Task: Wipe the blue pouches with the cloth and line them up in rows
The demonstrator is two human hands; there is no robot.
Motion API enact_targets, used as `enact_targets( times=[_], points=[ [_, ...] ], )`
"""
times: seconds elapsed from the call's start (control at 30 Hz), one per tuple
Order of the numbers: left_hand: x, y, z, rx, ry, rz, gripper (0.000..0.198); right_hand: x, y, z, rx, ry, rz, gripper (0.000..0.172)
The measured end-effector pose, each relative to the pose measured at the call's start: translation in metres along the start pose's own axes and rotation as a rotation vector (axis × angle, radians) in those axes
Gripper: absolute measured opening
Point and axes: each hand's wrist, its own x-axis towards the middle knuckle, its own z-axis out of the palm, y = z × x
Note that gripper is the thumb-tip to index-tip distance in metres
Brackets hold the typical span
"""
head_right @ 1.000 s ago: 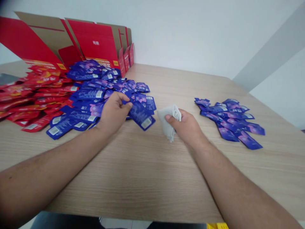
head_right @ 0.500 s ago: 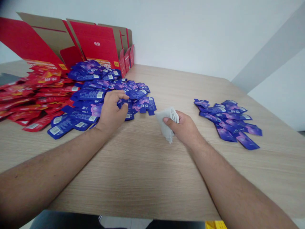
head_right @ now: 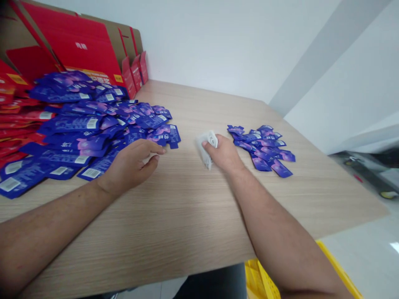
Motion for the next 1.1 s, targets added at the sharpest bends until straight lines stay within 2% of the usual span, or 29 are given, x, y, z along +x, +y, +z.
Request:
enact_targets(
  times=[0.13, 0.23, 0.33, 0.47, 0.6, 0.77, 0.9, 1.0, 1.1],
  points=[
    [0.0, -0.001, 0.001, 0.0, -0.027, -0.02, 0.023, 0.016, 0.022, -0.02, -0.232, 0.156, 0.064, 0.037],
    [-0.001, 0.0, 0.001, 0.004, -0.029, 0.01, 0.023, 0.025, 0.042, -0.031, -0.39, 0.196, 0.173, 0.045],
    [-0.001, 0.0, 0.001, 0.002, -0.016, 0.05, 0.023, 0.029, 0.059, -0.036, -0.495, 0.161, 0.255, 0.049],
    [-0.001, 0.0, 0.001, -0.002, -0.045, 0.046, 0.024, 0.031, 0.072, -0.034, -0.525, 0.052, 0.26, 0.044],
    [0.0, 0.0, 0.002, -0.014, -0.085, 0.036, 0.024, 0.03, 0.067, -0.032, -0.542, -0.044, 0.21, 0.04],
    [0.0, -0.001, 0.003, -0.02, -0.093, 0.033, 0.024, 0.022, 0.046, -0.027, -0.507, -0.188, 0.107, 0.031],
    [0.0, -0.001, 0.003, -0.017, -0.073, 0.069, 0.024, 0.013, 0.03, -0.02, -0.467, -0.248, 0.023, 0.028],
    [0.0, 0.0, 0.003, -0.017, -0.051, 0.079, 0.024, 0.011, 0.027, -0.021, -0.42, -0.214, -0.032, 0.029],
    [0.0, 0.0, 0.004, -0.01, -0.051, 0.08, 0.023, 0.016, 0.037, -0.029, -0.435, -0.056, -0.018, 0.034]
  ],
)
